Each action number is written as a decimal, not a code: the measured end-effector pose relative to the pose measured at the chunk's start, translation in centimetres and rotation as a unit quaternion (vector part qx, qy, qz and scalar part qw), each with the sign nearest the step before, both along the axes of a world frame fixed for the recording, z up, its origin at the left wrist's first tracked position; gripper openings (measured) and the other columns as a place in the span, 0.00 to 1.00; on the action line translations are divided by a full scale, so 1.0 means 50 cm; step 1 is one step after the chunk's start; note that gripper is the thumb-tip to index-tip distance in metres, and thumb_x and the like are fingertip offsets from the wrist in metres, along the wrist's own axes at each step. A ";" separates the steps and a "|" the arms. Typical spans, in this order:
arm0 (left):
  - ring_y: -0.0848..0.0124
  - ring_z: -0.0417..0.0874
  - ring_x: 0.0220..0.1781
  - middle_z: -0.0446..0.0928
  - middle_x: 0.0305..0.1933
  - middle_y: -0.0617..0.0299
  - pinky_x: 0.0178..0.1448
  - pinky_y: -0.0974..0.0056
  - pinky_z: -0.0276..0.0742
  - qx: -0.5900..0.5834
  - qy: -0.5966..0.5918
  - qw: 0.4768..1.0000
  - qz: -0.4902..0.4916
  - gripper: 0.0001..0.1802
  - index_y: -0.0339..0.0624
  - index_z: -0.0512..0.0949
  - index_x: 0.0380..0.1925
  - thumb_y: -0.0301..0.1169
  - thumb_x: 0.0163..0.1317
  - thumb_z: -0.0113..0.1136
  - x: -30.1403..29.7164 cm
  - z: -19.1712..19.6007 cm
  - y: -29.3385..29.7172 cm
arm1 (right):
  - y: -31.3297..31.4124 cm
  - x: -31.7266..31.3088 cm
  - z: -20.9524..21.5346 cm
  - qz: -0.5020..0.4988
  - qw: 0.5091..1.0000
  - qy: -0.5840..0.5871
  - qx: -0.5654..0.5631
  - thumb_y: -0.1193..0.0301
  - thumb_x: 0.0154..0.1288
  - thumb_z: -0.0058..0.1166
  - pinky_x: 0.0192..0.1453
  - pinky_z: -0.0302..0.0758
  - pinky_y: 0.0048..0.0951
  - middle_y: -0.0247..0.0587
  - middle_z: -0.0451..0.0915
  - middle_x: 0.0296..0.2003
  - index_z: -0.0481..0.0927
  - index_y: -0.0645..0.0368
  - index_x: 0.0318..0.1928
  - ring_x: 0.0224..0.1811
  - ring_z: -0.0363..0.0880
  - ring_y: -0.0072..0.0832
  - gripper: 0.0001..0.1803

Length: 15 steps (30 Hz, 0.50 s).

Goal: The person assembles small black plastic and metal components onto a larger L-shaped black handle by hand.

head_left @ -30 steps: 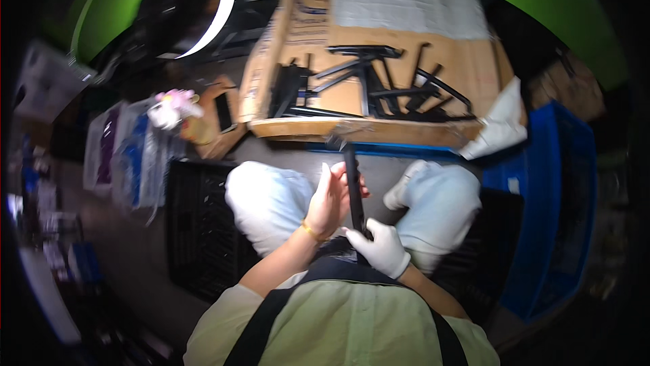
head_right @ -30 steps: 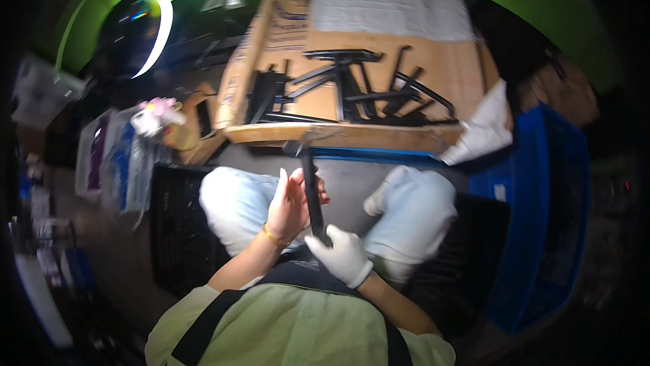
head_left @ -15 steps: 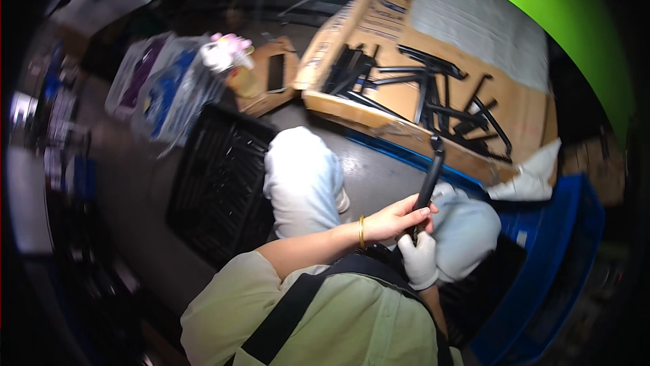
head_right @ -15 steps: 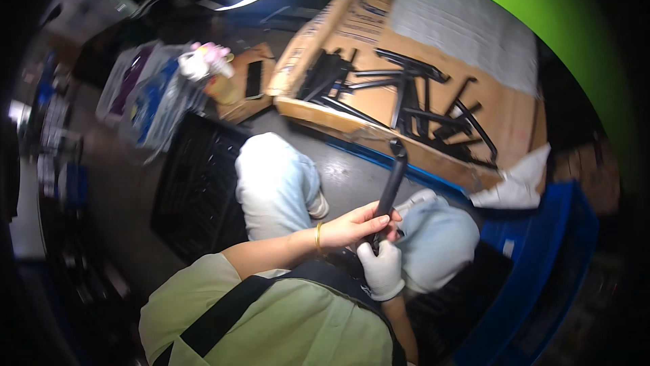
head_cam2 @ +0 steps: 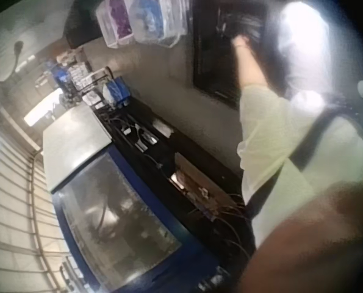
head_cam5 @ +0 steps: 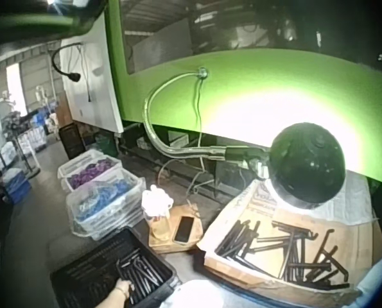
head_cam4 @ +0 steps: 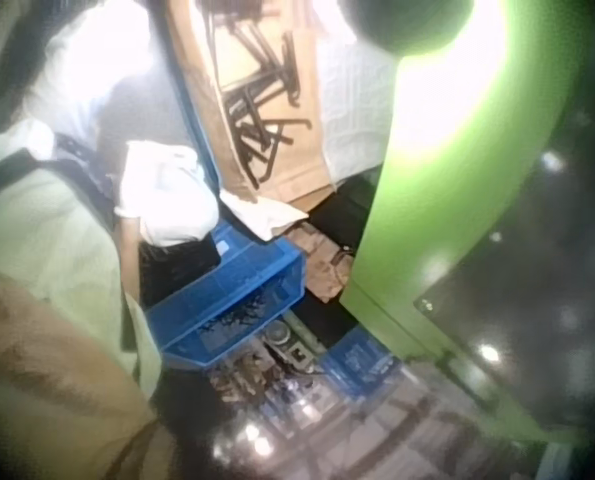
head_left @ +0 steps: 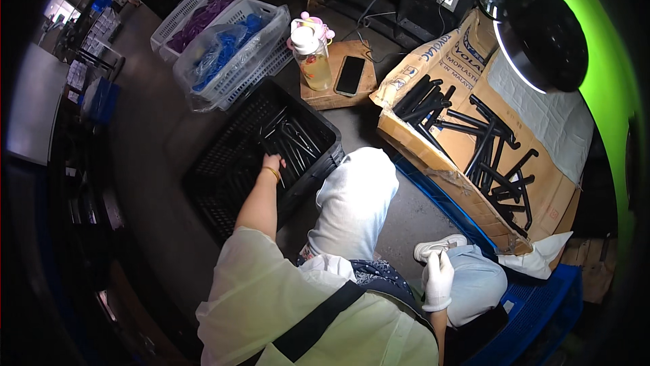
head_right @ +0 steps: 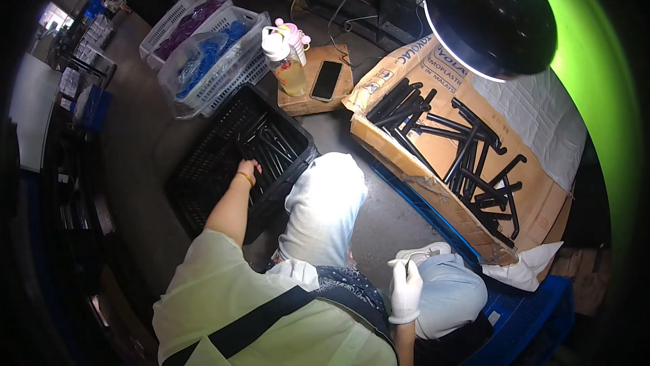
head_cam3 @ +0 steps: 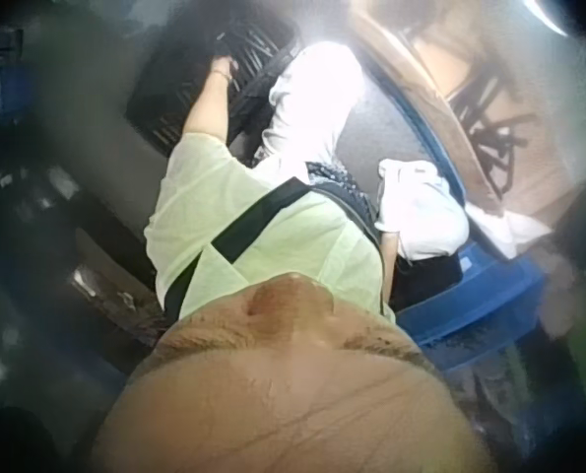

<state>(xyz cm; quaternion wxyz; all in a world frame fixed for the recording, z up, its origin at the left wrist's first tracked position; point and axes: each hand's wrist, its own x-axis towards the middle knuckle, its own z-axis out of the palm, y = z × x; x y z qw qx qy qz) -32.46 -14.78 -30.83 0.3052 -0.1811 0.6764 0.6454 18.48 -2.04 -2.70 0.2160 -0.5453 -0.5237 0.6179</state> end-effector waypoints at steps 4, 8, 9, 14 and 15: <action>0.50 0.78 0.56 0.75 0.53 0.42 0.58 0.51 0.77 -0.381 0.105 0.917 -0.050 0.33 0.42 0.60 0.65 0.25 0.56 0.50 0.005 -0.123 -0.065 | 0.006 -0.004 0.000 0.005 0.999 -0.007 -0.039 0.71 0.71 0.48 0.21 0.52 0.17 0.20 0.65 0.18 0.80 0.62 0.35 0.17 0.57 0.08 0.09; 0.49 0.63 0.71 0.67 0.65 0.42 0.74 0.53 0.59 -0.441 0.086 0.888 -0.099 0.31 0.45 0.67 0.64 0.35 0.57 0.55 0.029 -0.028 0.063 | 0.057 0.048 -0.034 0.087 0.985 -0.130 0.073 0.68 0.68 0.51 0.36 0.72 0.28 0.37 0.77 0.26 0.78 0.63 0.38 0.29 0.75 0.24 0.10; 0.48 0.65 0.69 0.68 0.64 0.42 0.72 0.53 0.60 -0.420 0.171 0.885 -0.110 0.30 0.45 0.69 0.62 0.36 0.58 0.57 0.057 0.054 0.136 | 0.075 0.069 -0.035 0.101 0.973 -0.173 0.113 0.67 0.68 0.52 0.40 0.74 0.32 0.43 0.78 0.29 0.77 0.63 0.40 0.33 0.78 0.31 0.10; 0.51 0.74 0.55 0.76 0.52 0.47 0.61 0.54 0.69 -0.060 0.659 0.737 -0.139 0.20 0.42 0.74 0.53 0.27 0.59 0.58 0.119 0.391 0.443 | 0.198 0.121 -0.068 0.119 0.936 -0.241 0.228 0.68 0.68 0.50 0.42 0.75 0.40 0.51 0.80 0.32 0.76 0.58 0.45 0.36 0.81 0.43 0.10; 0.52 0.75 0.53 0.77 0.48 0.48 0.59 0.56 0.71 0.024 0.655 0.728 -0.202 0.16 0.41 0.76 0.49 0.27 0.59 0.57 0.165 0.451 0.510 | 0.218 0.125 -0.089 0.107 0.937 -0.239 0.230 0.68 0.68 0.50 0.42 0.75 0.40 0.51 0.80 0.32 0.76 0.58 0.45 0.36 0.81 0.43 0.10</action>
